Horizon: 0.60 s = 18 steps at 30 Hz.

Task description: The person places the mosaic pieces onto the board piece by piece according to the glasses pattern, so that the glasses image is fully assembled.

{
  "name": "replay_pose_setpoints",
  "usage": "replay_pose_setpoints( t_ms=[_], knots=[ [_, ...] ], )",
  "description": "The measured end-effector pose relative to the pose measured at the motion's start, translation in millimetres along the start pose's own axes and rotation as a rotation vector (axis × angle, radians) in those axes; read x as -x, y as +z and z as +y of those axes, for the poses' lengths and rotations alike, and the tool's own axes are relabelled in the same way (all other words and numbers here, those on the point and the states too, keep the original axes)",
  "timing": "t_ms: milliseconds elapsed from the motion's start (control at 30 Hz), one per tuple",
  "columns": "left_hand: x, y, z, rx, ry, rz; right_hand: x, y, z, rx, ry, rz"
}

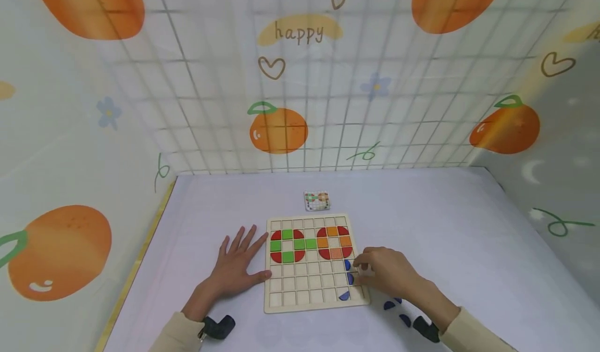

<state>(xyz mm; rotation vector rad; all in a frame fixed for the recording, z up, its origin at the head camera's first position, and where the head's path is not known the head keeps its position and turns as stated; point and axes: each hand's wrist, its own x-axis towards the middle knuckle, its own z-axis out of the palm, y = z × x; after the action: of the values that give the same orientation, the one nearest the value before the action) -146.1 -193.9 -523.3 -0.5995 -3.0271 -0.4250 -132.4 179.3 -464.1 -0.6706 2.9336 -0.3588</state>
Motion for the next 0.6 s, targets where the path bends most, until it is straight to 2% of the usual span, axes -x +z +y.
replay_pose_setpoints(
  t_ms=[167, 300, 400, 600],
  knots=[
    [0.6, -1.7, 0.4, 0.014, 0.004, 0.007, 28.1, -5, 6, 0.022, 0.12, -0.093],
    [1.0, -0.3, -0.3, 0.005, 0.0, 0.003, 46.8, -8, 13, 0.023, 0.178, -0.177],
    [1.6, 1.0, -1.4, 0.002, -0.002, -0.002, 56.1, -6, 19, -0.043, 0.177, -0.205],
    [0.6, 1.4, -1.8, 0.002, 0.006, 0.002, 64.5, 2, 29, -0.22, 0.081, -0.152]
  ],
)
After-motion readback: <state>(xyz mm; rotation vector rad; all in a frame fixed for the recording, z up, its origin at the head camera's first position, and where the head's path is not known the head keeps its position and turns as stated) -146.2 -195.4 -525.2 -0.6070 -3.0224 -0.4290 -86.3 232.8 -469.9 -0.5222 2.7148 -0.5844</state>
